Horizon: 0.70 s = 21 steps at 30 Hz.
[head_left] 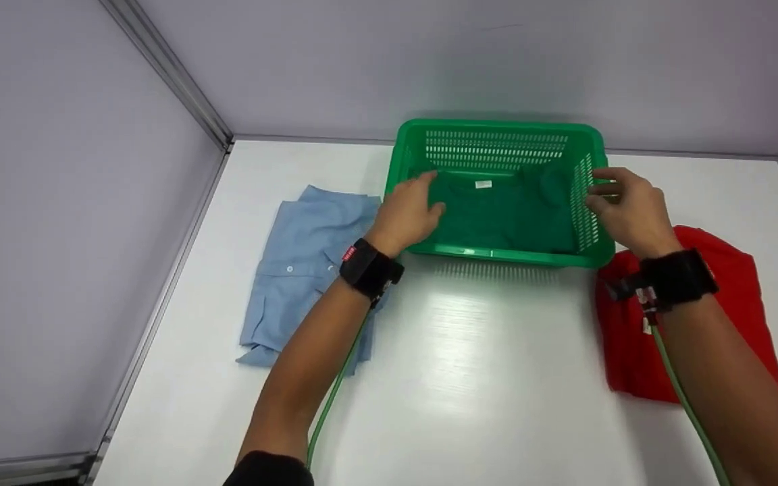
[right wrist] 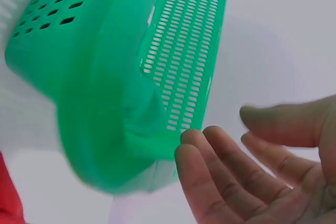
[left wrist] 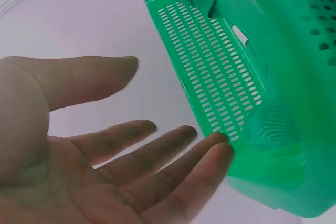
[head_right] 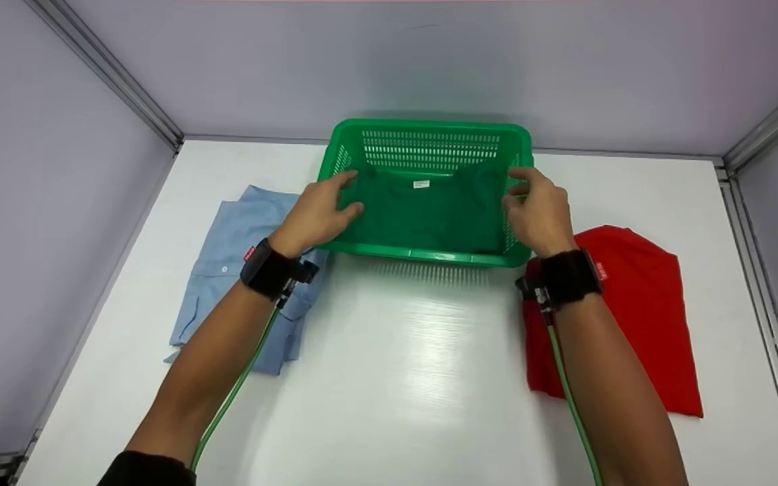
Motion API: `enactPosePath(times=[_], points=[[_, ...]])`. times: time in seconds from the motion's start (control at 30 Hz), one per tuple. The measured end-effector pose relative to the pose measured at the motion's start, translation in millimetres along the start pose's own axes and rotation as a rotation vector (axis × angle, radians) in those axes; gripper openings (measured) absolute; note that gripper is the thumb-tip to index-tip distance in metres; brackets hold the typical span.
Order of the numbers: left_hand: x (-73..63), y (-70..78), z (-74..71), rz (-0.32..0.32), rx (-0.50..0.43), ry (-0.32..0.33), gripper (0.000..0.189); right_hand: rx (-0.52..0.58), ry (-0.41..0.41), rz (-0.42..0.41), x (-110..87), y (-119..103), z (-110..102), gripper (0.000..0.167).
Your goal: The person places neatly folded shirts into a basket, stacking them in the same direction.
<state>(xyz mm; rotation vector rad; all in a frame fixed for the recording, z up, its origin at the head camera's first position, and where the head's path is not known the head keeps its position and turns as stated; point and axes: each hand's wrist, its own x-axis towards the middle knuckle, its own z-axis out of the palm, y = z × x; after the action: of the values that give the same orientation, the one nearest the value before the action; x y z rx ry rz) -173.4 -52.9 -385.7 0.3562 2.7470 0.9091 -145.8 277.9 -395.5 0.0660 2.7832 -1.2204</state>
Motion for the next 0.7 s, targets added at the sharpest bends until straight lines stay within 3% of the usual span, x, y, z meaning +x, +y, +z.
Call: enactPosePath(times=[0.33,0.53,0.7], points=[[-24.9,-8.0,22.9,0.154,0.095,0.103,0.059,0.025,0.047,-0.044,-32.5,16,-3,0.060],[-40.9,-12.7,39.3,0.220,0.159,0.170,0.057,0.011,0.134,-0.078,-53.9,26,6,0.061],[-55.5,-14.4,46.9,0.255,0.166,0.203,0.058,-0.063,0.191,0.007,-73.1,40,8,0.066]])
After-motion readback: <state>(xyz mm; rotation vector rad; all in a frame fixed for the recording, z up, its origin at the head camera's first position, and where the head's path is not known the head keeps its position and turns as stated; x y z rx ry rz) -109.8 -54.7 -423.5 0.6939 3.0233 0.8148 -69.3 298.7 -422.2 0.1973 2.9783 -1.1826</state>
